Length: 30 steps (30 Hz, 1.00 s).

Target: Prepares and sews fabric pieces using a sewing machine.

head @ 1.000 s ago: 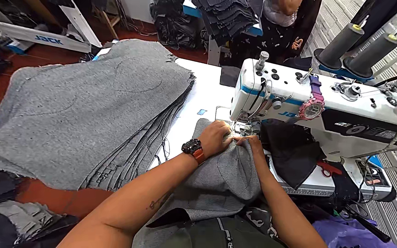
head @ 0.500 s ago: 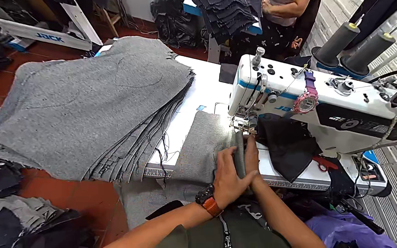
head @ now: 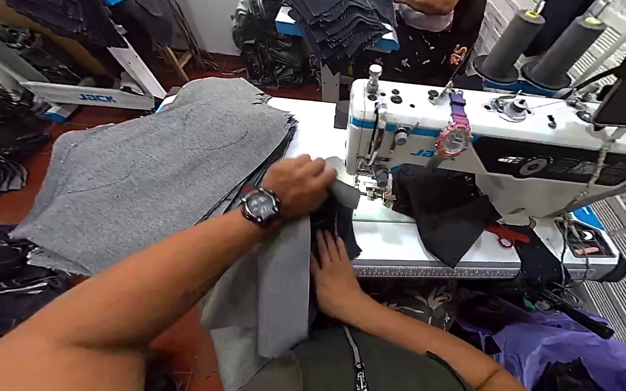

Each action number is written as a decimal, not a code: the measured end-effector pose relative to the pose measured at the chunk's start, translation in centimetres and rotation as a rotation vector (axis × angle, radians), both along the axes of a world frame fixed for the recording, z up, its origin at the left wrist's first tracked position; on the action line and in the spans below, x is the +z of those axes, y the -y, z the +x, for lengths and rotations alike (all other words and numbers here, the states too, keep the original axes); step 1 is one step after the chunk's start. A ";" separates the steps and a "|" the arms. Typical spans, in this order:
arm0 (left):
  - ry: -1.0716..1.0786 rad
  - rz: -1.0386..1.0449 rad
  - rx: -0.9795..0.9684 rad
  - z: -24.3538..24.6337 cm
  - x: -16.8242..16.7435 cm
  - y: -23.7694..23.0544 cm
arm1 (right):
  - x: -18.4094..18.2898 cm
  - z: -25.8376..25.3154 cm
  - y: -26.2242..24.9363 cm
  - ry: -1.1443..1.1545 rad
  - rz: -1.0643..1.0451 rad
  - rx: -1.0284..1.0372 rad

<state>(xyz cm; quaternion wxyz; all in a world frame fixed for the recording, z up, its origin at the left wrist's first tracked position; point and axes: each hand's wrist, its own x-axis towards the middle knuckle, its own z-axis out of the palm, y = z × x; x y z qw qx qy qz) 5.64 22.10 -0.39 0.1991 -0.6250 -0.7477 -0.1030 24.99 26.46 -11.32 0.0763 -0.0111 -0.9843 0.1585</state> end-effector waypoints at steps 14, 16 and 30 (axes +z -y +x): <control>-0.145 -0.127 -0.127 7.2 -7.2 2.0 | -1.1 5.6 -9.1 -0.405 -0.111 -0.072; -0.078 -0.202 -0.221 8.2 -7.6 2.0 | -1.6 5.5 -9.5 -0.447 -0.112 -0.055; 0.075 -0.052 -0.257 7.9 -8.1 4.8 | -3.8 5.3 -9.1 -0.639 0.010 -0.121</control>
